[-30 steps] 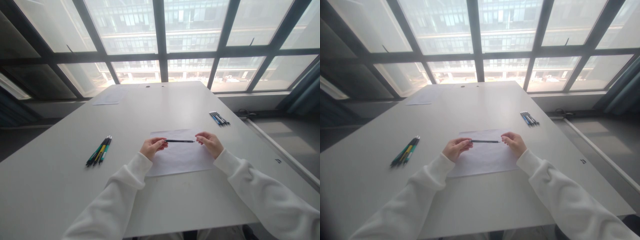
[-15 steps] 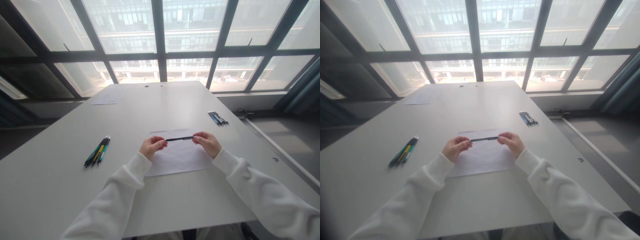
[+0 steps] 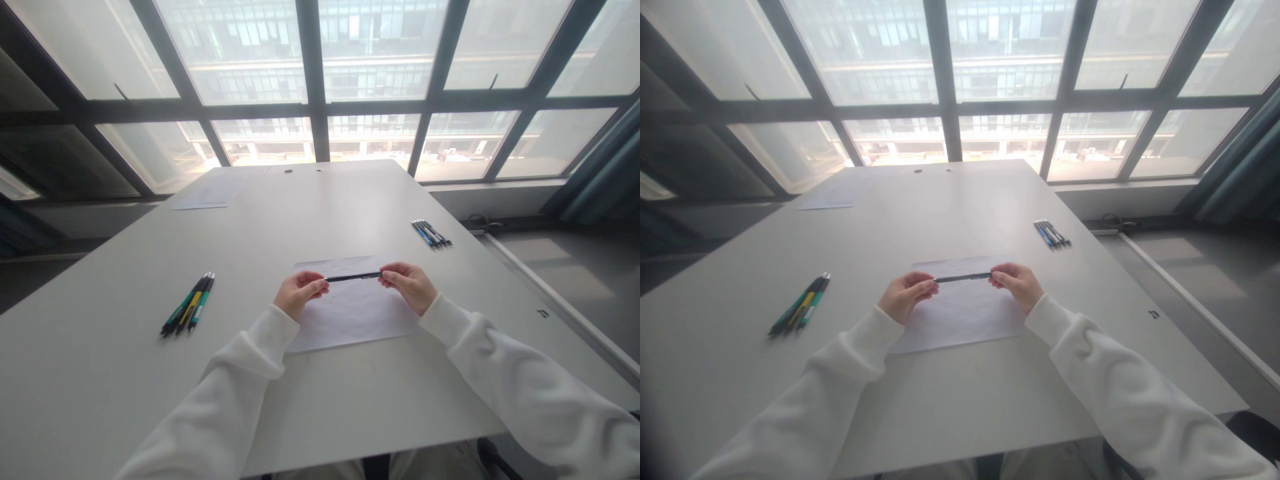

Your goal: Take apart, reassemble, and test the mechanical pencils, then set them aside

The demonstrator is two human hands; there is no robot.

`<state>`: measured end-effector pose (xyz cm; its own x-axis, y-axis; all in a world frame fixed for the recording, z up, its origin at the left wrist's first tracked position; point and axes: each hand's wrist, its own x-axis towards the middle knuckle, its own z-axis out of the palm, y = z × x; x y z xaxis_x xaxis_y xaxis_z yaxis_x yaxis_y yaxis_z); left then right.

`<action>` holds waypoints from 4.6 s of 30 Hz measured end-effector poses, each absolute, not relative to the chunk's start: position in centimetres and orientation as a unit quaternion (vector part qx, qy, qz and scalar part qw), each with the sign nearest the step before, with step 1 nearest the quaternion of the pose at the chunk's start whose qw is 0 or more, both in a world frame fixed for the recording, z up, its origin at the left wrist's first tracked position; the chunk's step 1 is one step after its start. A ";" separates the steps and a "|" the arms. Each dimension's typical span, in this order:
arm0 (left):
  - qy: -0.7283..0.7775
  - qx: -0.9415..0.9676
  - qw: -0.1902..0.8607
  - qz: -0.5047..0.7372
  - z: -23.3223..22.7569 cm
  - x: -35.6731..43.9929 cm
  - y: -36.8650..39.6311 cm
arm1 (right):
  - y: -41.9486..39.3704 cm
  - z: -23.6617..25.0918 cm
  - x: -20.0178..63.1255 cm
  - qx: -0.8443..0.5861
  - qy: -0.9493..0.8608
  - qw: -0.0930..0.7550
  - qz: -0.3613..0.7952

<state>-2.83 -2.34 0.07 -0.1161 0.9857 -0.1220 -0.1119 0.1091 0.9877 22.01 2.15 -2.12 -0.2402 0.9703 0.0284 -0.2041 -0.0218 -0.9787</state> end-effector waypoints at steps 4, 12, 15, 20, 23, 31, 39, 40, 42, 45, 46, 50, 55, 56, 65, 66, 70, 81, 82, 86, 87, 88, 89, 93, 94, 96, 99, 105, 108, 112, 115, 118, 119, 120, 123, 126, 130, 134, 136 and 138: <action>0.528 0.418 0.520 0.526 0.0 -2.8 -2.3 | 2.1 -2.0 22.0 -0.386 -0.505 0.485 0.601; 0.519 0.418 0.522 0.533 -0.1 -2.8 -2.2 | 1.9 -1.7 22.0 -0.394 -0.488 0.449 0.636; 0.516 0.419 0.522 0.535 -0.2 -2.8 -2.2 | 1.9 -1.7 22.0 -0.391 -0.491 0.449 0.636; 0.512 0.432 0.526 0.525 -0.4 -2.9 -2.1 | 2.0 -1.9 22.0 -0.384 -0.515 0.469 0.606; 0.515 0.439 0.531 0.510 -0.4 -3.1 -2.0 | 2.1 -2.1 22.0 -0.391 -0.539 0.476 0.574; 0.518 0.445 0.526 0.507 -0.6 -3.4 -1.8 | 2.1 -2.0 22.0 -0.385 -0.541 0.484 0.569; 0.510 0.452 0.514 0.522 -1.1 -3.5 -1.6 | 2.1 -2.0 22.0 -0.393 -0.528 0.483 0.577; 0.507 0.453 0.514 0.524 -1.1 -3.6 -1.6 | 2.1 -2.0 22.0 -0.393 -0.526 0.483 0.579; 0.502 0.454 0.515 0.526 -1.2 -3.6 -1.6 | 2.2 -2.1 22.0 -0.391 -0.525 0.481 0.583; 0.502 0.452 0.518 0.525 -1.2 -3.6 -1.6 | 2.2 -2.2 22.0 -0.386 -0.526 0.481 0.586; 0.503 0.451 0.519 0.524 -1.1 -3.6 -1.6 | 2.2 -2.2 22.0 -0.385 -0.526 0.482 0.585; 0.516 0.442 0.517 0.521 -1.0 -3.5 -1.7 | 2.3 -2.2 22.0 -0.389 -0.524 0.484 0.583; 0.516 0.438 0.515 0.526 -0.9 -3.4 -1.8 | 2.3 -2.2 22.1 -0.389 -0.520 0.487 0.584; 0.515 0.440 0.515 0.526 -0.9 -3.4 -1.8 | 2.3 -2.2 22.1 -0.390 -0.518 0.487 0.586; 0.511 0.445 0.513 0.527 -1.0 -3.4 -1.7 | 2.0 -1.6 22.0 -0.399 -0.501 0.477 0.602; 0.511 0.445 0.513 0.527 -1.0 -3.4 -1.7 | 2.0 -1.7 22.0 -0.398 -0.502 0.476 0.602; 0.514 0.450 0.512 0.521 -1.1 -3.5 -1.7 | 2.0 -1.9 22.1 -0.398 -0.514 0.470 0.597; 0.523 0.447 0.516 0.510 -0.8 -3.4 -1.8 | 2.2 -2.0 22.0 -0.400 -0.527 0.469 0.586; 0.523 0.447 0.517 0.509 -0.8 -3.4 -1.8 | 2.2 -2.1 22.1 -0.398 -0.527 0.469 0.586; 0.524 0.448 0.516 0.508 -0.8 -3.4 -1.8 | 2.2 -2.2 22.1 -0.391 -0.528 0.473 0.587; 0.525 0.448 0.516 0.507 -0.9 -3.4 -1.8 | 2.2 -2.2 22.1 -0.391 -0.527 0.474 0.587; 0.525 0.448 0.516 0.507 -0.9 -3.4 -1.7 | 2.2 -2.2 22.1 -0.392 -0.525 0.475 0.587; 0.525 0.449 0.517 0.506 -0.9 -3.5 -1.7 | 2.2 -2.1 22.1 -0.394 -0.523 0.477 0.587; 0.522 0.452 0.520 0.503 -0.9 -3.6 -1.7 | 2.0 -1.7 21.9 -0.397 -0.505 0.477 0.600; 0.521 0.453 0.520 0.503 -1.0 -3.6 -1.6 | 2.0 -1.6 21.9 -0.398 -0.499 0.476 0.605; 0.519 0.455 0.518 0.506 -1.1 -3.6 -1.6 | 1.9 -1.5 21.9 -0.398 -0.488 0.475 0.615; 0.514 0.456 0.517 0.511 -1.2 -3.6 -1.6 | 1.9 -1.5 21.8 -0.398 -0.479 0.468 0.627; 0.516 0.457 0.514 0.510 -1.5 -3.8 -1.4 | 1.9 -1.6 21.9 -0.409 -0.483 0.458 0.625; 0.515 0.456 0.518 0.509 -1.6 -3.8 -1.4 | 2.0 -1.7 22.0 -0.408 -0.492 0.457 0.619; 0.517 0.453 0.519 0.508 -1.5 -3.7 -1.4 | 2.1 -2.0 22.0 -0.402 -0.500 0.460 0.614; 0.521 0.451 0.518 0.508 -1.3 -3.6 -1.5 | 2.1 -2.0 22.0 -0.400 -0.501 0.463 0.612; 0.523 0.450 0.515 0.508 -1.2 -3.5 -1.6 | 2.1 -1.9 21.9 -0.400 -0.498 0.467 0.611; 0.523 0.451 0.515 0.508 -1.2 -3.5 -1.6 | 2.1 -1.8 21.9 -0.401 -0.496 0.467 0.613; 0.522 0.451 0.516 0.508 -1.2 -3.5 -1.5 | 2.0 -1.8 21.9 -0.402 -0.492 0.467 0.614; 0.519 0.455 0.516 0.508 -1.3 -3.7 -1.5 | 1.9 -1.6 21.9 -0.404 -0.480 0.467 0.623; 0.516 0.458 0.516 0.507 -1.5 -3.8 -1.4 | 1.8 -1.4 21.9 -0.401 -0.475 0.463 0.632; 0.512 0.461 0.515 0.510 -1.7 -3.8 -1.3 | 1.8 -1.3 21.8 -0.403 -0.475 0.459 0.634; 0.512 0.468 0.510 0.509 -1.8 -3.8 -1.3 | 1.8 -1.3 21.8 -0.406 -0.475 0.457 0.633; 0.514 0.472 0.507 0.506 -1.8 -3.9 -1.3 | 1.8 -1.3 21.8 -0.405 -0.476 0.457 0.633; 0.516 0.472 0.506 0.505 -1.9 -3.9 -1.3 | 1.8 -1.4 21.8 -0.402 -0.477 0.458 0.633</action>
<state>-3.90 -1.26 -1.87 -0.0425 0.9981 -0.0449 -0.0227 0.0440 0.9988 21.84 1.80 -1.44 -0.2569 0.9638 -0.0713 -0.1960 -0.1242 -0.9727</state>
